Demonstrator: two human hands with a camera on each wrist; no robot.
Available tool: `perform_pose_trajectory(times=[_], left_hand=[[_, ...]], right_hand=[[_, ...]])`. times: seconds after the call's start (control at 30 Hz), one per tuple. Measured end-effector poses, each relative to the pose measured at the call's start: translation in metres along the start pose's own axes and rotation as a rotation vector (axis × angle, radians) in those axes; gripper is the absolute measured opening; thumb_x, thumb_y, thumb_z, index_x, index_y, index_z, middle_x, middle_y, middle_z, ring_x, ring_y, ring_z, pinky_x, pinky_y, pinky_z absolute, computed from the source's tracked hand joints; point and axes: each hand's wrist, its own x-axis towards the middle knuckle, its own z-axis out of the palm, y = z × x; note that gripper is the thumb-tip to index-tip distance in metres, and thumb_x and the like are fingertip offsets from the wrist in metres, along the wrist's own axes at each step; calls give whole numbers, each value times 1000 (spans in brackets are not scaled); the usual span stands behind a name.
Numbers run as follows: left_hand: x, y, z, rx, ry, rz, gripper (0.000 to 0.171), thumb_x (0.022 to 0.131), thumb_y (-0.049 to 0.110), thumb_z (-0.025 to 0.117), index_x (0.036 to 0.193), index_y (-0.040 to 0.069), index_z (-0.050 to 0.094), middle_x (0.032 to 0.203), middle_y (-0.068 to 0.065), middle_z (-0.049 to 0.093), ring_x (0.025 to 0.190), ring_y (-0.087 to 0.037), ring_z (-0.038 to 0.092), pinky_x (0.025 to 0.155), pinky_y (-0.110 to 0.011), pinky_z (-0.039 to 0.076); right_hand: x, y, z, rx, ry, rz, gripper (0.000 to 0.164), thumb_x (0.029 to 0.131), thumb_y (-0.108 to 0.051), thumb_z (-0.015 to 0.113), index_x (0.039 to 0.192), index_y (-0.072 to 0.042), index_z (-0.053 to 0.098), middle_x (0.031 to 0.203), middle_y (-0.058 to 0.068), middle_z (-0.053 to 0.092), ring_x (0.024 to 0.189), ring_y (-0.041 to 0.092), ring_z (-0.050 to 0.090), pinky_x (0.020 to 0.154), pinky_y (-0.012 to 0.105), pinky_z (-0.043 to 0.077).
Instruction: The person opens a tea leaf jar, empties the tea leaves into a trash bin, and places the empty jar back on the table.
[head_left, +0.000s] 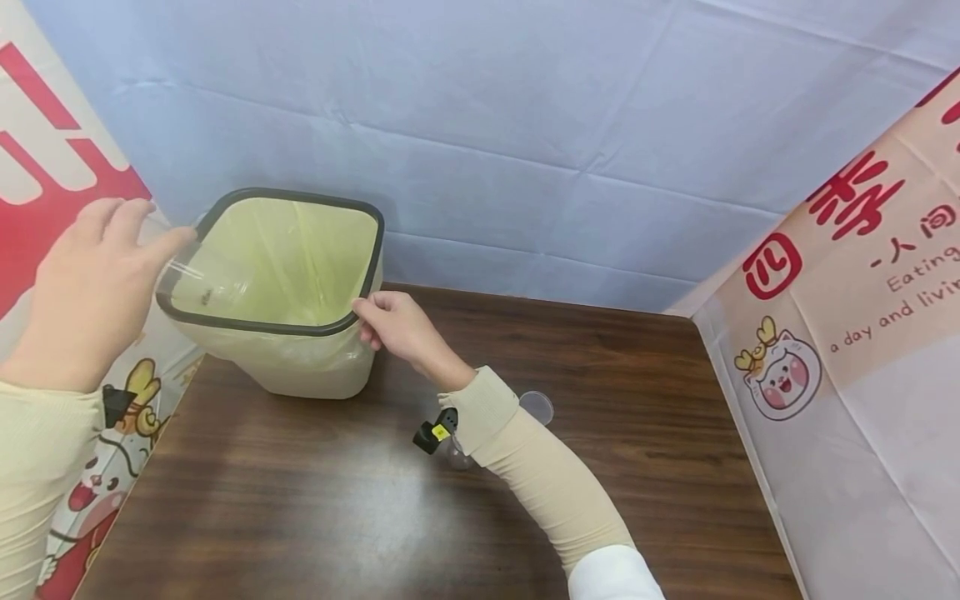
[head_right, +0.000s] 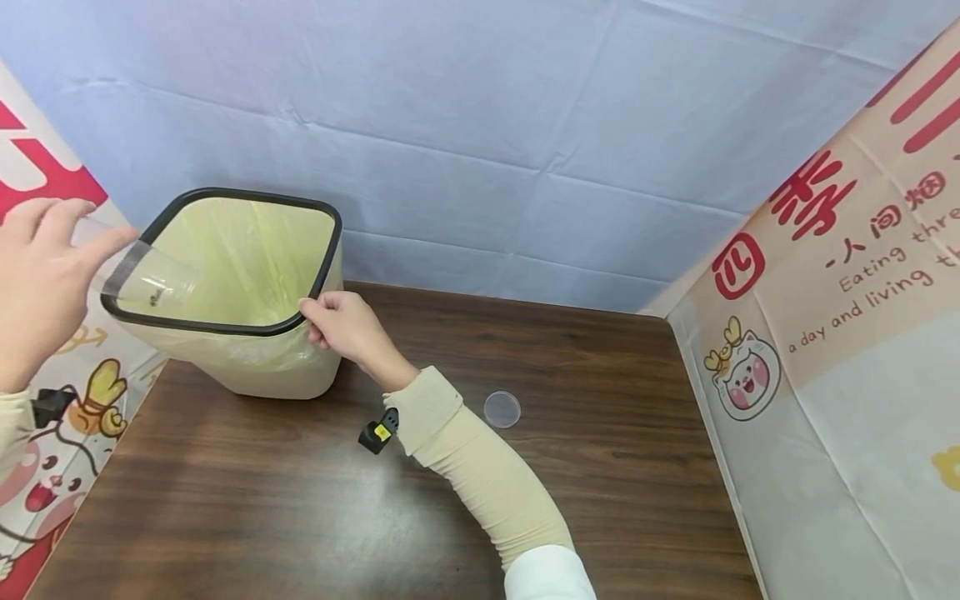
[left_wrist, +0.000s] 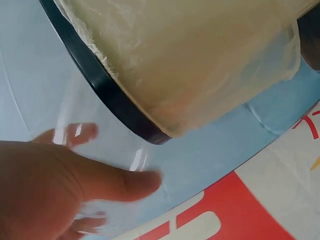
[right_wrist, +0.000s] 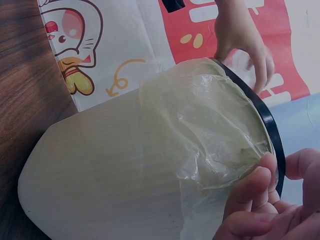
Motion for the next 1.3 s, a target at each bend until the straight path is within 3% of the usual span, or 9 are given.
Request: perform_pose_trajectory(times=[0.13, 0.37, 0.6, 0.87, 1.13, 1.3], left_hand=[[0, 1, 2, 12, -15, -21, 59, 66, -24, 59, 115, 9, 55, 124, -30, 42, 116, -48, 36, 88, -64, 36], [1, 3, 4, 34, 102, 20, 47, 79, -17, 50, 116, 12, 57, 122, -27, 45, 115, -46, 39, 78, -64, 38], [-2, 3, 6, 34, 6, -21, 47, 81, -17, 47, 113, 15, 57, 122, -28, 45, 115, -47, 37, 80, -66, 35], [-1, 5, 3, 52, 104, -12, 45, 84, -12, 47, 120, 13, 54, 124, -26, 43, 116, -45, 38, 76, -62, 37], [-4, 2, 5, 47, -25, -83, 42, 84, -12, 45, 116, 13, 55, 127, -26, 42, 118, -45, 34, 83, -64, 32], [-5, 1, 6, 30, -11, -119, 44, 82, -9, 47, 119, 13, 54, 127, -26, 42, 118, -45, 34, 82, -64, 32]], right_hand=[[0, 0, 0, 5, 1, 1, 36, 95, -28, 54, 65, -8, 55, 56, 0, 55, 51, 14, 51, 57, 25, 44], [0, 2, 1, 7, 7, -4, 35, 95, -27, 54, 65, -7, 55, 56, 0, 55, 51, 14, 52, 55, 26, 44], [1, 4, 1, 6, 6, -7, 36, 95, -28, 54, 65, -8, 55, 56, 1, 55, 50, 14, 51, 54, 25, 42], [1, 3, 0, 24, 15, -4, 35, 95, -27, 55, 65, -8, 55, 57, 1, 56, 50, 13, 52, 55, 25, 45], [1, 3, 1, 19, 16, -13, 35, 94, -25, 55, 65, -7, 55, 56, 0, 55, 50, 13, 51, 54, 25, 44], [1, 3, 0, 20, 15, -10, 35, 94, -25, 55, 64, -7, 55, 56, -1, 55, 50, 12, 51, 55, 25, 45]])
